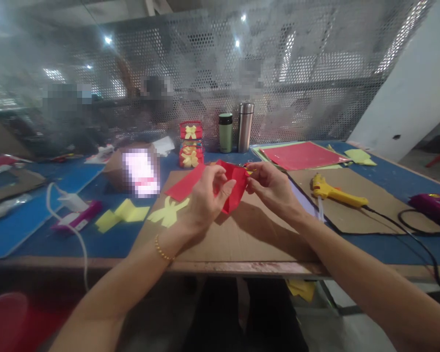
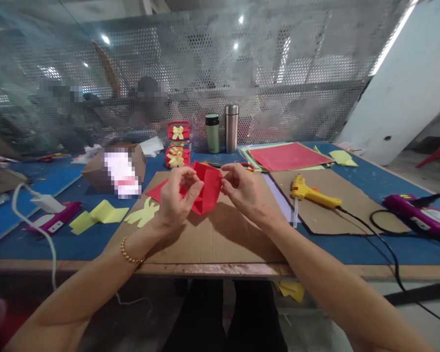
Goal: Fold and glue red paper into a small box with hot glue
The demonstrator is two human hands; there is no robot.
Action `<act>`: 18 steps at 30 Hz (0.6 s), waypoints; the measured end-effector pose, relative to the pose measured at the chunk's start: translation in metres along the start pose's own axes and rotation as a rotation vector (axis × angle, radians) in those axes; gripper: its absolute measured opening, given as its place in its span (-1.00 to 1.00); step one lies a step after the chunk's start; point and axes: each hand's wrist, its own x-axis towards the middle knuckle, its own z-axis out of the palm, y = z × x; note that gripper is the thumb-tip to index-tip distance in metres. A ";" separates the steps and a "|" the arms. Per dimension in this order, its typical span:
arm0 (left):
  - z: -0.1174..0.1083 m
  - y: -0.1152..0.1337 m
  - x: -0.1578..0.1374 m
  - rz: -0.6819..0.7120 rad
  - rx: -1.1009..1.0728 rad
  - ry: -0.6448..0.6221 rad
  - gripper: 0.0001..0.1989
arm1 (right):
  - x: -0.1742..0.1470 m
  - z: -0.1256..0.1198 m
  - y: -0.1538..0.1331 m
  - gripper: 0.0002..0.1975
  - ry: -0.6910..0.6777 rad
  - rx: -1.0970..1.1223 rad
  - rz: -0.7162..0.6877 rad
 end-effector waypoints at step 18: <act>0.001 -0.001 0.004 -0.546 -0.485 -0.244 -0.75 | -0.009 -0.001 -0.026 -0.70 0.003 -0.192 -0.197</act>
